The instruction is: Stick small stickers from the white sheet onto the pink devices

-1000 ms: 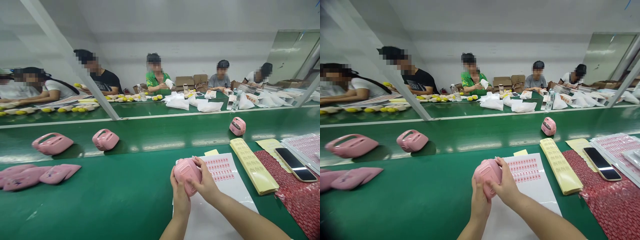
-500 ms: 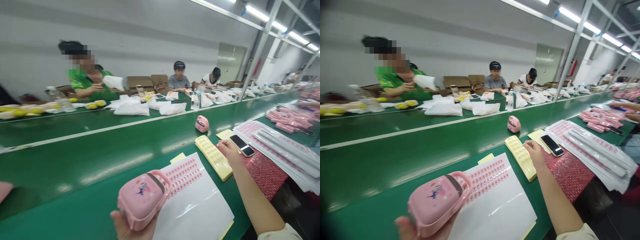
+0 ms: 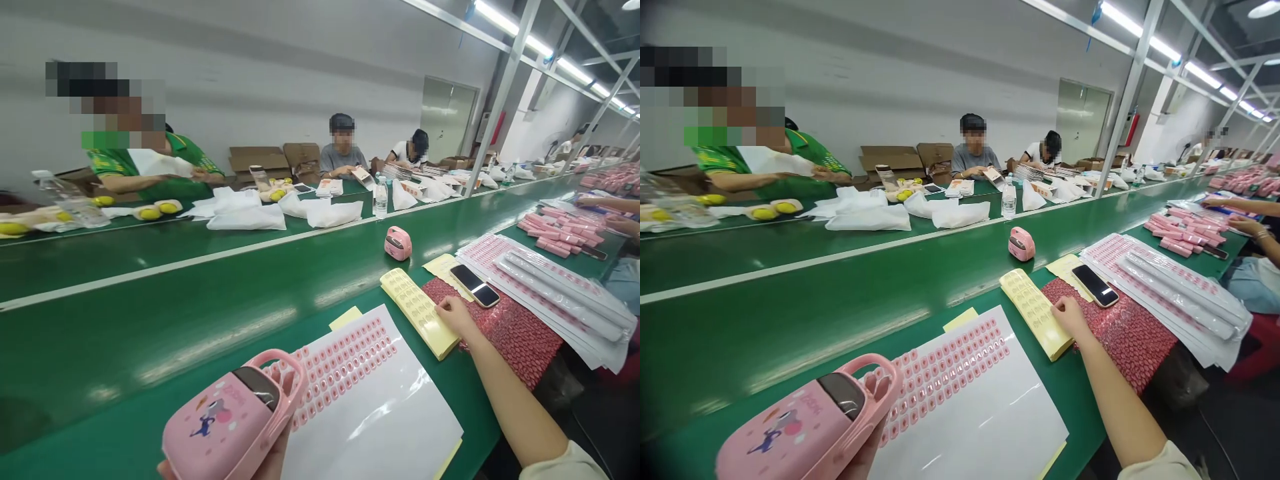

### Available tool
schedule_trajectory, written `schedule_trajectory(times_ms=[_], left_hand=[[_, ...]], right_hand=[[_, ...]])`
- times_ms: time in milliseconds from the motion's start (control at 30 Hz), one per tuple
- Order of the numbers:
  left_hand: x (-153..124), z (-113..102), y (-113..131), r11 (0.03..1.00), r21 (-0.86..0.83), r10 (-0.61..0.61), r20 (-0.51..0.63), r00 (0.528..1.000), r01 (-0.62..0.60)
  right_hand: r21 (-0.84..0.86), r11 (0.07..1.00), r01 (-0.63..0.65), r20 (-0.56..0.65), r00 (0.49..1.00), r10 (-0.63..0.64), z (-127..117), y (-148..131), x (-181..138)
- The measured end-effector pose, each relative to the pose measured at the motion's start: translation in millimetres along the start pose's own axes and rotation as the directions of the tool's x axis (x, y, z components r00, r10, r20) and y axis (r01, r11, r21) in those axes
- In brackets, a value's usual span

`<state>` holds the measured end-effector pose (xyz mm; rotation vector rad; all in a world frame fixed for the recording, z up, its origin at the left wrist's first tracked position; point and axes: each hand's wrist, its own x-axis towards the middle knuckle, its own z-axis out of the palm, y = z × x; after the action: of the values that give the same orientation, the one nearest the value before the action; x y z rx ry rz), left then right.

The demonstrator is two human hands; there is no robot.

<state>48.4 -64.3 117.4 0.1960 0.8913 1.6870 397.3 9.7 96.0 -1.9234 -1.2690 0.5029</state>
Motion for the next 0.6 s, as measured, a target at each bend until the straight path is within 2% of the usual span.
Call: schedule_trajectory(times_ms=[67,133,167,200,233,300,367,433,500,600], left_hand=[[-1.0,9.5,6.6,0.998,-0.059,-0.028,-0.174,0.984,0.019],[-1.6,16.1,10.8,0.991,-0.128,-0.060,-0.207,0.977,0.034],[-1.5,17.1,11.5,0.987,-0.155,-0.061,-0.192,0.980,0.031],[-1.2,16.4,11.4,0.984,-0.176,-0.043,-0.166,0.985,0.013],[-0.5,14.1,10.5,0.981,-0.192,-0.013,-0.131,0.991,-0.013],[2.4,6.2,7.4,0.974,-0.220,0.060,-0.006,0.998,-0.060],[7.0,-3.2,3.6,0.965,-0.249,0.112,0.136,0.984,-0.076],[12.8,-11.2,-0.3,0.957,-0.283,0.122,0.205,0.971,-0.061],[18.8,-16.3,-4.2,0.940,-0.338,0.119,0.205,0.971,-0.043],[27.3,-19.0,-10.0,0.905,-0.425,0.094,0.152,0.984,-0.021]], right_hand=[[-0.054,0.997,0.062,-0.053,0.996,-0.065,0.7,-9.4,-2.4],[-0.085,0.981,0.173,-0.071,0.981,-0.179,10.6,-27.3,-8.1],[-0.086,0.961,0.261,-0.042,0.963,-0.266,20.2,-39.2,-12.7],[-0.074,0.927,0.368,0.014,0.930,-0.368,33.2,-52.5,-18.4],[-0.041,0.875,0.483,0.099,0.873,-0.477,49.0,-66.7,-25.0],[0.078,0.790,0.608,0.321,0.735,-0.597,86.3,-94.6,-38.7],[0.138,0.779,0.611,0.441,0.667,-0.601,124.5,-117.6,-49.1],[0.163,0.784,0.599,0.484,0.644,-0.592,156.0,-132.4,-53.6],[0.168,0.798,0.579,0.500,0.647,-0.575,177.2,-138.6,-53.0],[0.164,0.821,0.547,0.514,0.663,-0.544,192.5,-136.8,-47.1]])
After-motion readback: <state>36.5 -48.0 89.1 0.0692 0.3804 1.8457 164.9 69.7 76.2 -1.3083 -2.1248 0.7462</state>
